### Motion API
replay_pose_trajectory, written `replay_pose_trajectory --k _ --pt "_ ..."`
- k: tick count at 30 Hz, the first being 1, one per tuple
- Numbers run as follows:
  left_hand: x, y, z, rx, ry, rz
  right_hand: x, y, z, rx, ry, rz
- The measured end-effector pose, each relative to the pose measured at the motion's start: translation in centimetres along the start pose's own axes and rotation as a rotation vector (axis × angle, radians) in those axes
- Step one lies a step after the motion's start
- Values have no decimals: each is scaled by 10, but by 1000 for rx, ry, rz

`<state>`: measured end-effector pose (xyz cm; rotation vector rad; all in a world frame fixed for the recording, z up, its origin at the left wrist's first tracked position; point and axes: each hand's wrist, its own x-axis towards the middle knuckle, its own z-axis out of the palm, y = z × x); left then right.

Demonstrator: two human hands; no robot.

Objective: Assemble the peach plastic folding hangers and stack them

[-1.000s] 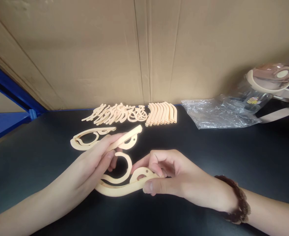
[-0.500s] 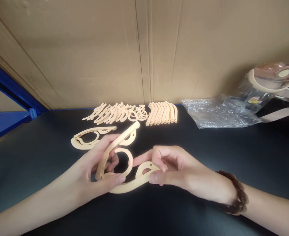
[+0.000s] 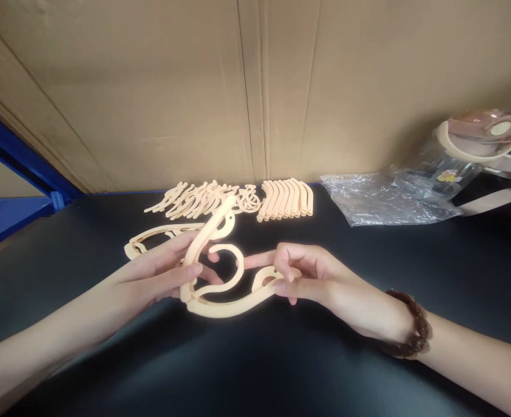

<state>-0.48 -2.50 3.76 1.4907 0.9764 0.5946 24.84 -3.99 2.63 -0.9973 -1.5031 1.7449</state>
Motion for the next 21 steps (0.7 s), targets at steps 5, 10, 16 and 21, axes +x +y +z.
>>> replay_pose_trajectory --k 5,10,16,21 --pt "6 -7 -2 -105 3 -18 -1 -2 -2 10 -35 26" --pt "5 -3 -2 -154 16 -51 -2 1 -4 24 -70 -6" --pt "0 2 -2 -83 60 -73 -3 6 -6 -17 -55 -31" --pt "1 2 -1 -70 53 -75 -2 5 -7 -15 -58 -24"
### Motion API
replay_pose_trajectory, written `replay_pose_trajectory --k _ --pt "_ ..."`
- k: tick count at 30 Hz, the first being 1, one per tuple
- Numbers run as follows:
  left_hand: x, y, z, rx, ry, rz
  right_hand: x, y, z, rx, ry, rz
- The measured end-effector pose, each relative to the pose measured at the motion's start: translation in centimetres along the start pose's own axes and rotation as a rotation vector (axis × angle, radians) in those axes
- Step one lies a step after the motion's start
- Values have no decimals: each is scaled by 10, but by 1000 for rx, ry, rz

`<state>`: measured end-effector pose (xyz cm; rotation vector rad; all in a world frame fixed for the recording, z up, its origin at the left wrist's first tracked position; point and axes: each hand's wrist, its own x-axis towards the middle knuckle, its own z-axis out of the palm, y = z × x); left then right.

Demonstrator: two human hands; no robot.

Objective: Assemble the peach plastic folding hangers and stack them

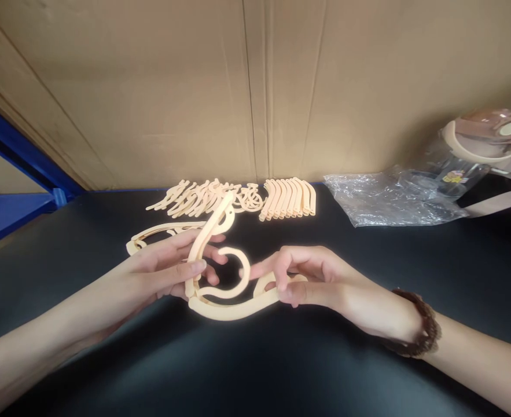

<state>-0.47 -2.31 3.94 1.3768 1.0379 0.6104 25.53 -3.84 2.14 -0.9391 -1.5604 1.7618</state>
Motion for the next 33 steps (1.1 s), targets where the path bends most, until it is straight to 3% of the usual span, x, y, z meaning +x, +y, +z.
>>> replay_pose_trajectory --k 5,12,18,22,28,33 --pt "1 -6 4 67 74 170 2 -1 3 -9 17 25" --pt "-13 -9 26 420 137 146 2 3 5 71 -28 18" --pt "-14 -16 25 880 273 346 2 1 7 86 -20 44" --pt "-17 -18 30 940 237 439 4 0 10 105 -50 44" --pt "-19 -26 39 949 144 435 6 5 14 162 -15 110" --pt "-17 -30 39 966 128 503 7 11 15 26 36 56"
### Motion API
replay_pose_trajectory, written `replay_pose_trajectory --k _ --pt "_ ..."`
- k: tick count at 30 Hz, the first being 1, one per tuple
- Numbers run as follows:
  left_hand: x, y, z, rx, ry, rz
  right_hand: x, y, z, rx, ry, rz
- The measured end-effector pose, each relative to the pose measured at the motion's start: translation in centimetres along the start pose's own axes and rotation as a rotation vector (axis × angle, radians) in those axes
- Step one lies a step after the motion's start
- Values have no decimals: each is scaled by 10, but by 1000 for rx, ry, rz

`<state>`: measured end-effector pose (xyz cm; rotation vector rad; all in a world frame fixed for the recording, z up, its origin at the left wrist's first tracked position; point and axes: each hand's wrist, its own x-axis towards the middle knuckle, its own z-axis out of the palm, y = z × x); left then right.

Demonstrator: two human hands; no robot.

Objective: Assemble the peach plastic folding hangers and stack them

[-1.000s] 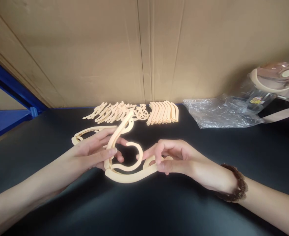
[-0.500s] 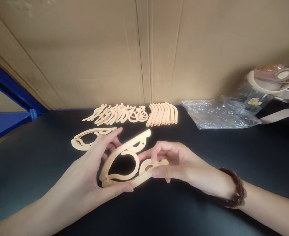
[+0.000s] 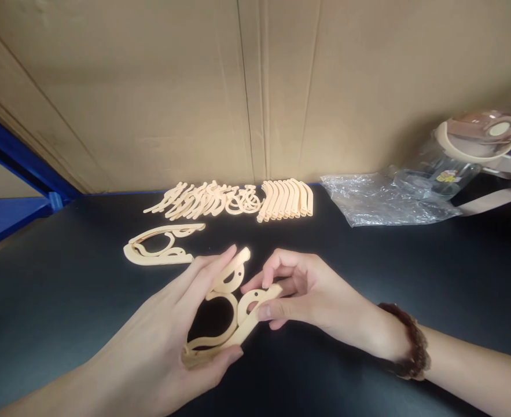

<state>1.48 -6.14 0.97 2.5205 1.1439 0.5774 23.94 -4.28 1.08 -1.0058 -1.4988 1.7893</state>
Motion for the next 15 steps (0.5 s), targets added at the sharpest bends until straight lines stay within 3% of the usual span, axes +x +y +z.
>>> replay_pose_trajectory --k 5,7,15 --pt "-2 -4 -3 99 -74 96 -5 4 -5 -775 144 -259" --pt "-4 -5 -6 137 -123 94 -8 3 -7 -972 178 -337" --pt "1 -10 -8 187 -234 88 -10 -1 -9 -1077 126 -512"
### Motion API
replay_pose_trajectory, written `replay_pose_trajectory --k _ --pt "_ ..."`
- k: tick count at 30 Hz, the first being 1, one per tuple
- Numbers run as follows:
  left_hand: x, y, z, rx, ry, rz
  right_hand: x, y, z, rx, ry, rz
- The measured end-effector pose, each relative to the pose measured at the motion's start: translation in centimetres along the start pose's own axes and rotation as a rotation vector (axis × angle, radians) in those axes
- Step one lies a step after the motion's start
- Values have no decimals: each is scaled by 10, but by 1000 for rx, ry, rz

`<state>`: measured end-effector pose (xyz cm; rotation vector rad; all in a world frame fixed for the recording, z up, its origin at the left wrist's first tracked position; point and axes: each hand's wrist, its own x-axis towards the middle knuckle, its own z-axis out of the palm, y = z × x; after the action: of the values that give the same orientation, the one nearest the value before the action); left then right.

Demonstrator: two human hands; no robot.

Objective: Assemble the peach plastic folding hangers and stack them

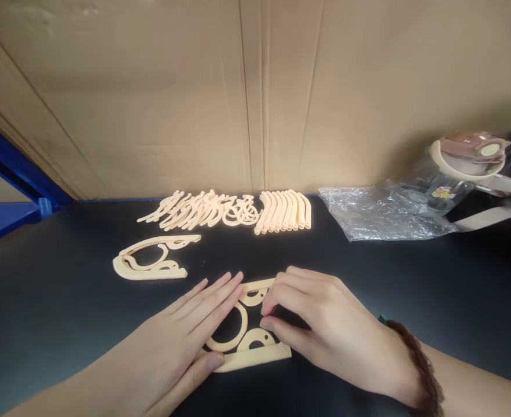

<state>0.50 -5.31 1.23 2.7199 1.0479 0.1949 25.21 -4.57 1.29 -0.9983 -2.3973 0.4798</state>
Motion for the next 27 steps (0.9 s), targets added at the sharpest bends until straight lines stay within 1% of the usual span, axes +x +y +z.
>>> replay_pose_trajectory --k 3,9,12,16,19,22,24,25,26,27 --pt "0 -2 3 -10 19 -10 0 0 -1 -32 -3 -29" --pt "-1 -9 10 -113 74 5 0 4 -4 -37 21 -39" --pt "1 -7 6 -143 88 -18 1 4 -5 -32 37 -35" --pt "5 -6 -3 -118 164 3 1 3 -8 -35 115 -47" --pt "4 -18 -20 -19 208 -39 0 4 -9 -26 156 -44" --pt "-3 -46 -50 66 247 -80 -1 6 -9 -19 139 -30" --pt "-10 -69 -71 48 204 -96 -1 6 -8 -27 110 -26" --pt "-13 -81 -79 33 186 -143 0 6 -8 -33 94 -25" --pt "-17 -91 -85 31 139 -168 0 5 -7 -38 79 -27" --pt "-20 -101 -88 21 119 -184 1 5 -6 -42 65 -31"
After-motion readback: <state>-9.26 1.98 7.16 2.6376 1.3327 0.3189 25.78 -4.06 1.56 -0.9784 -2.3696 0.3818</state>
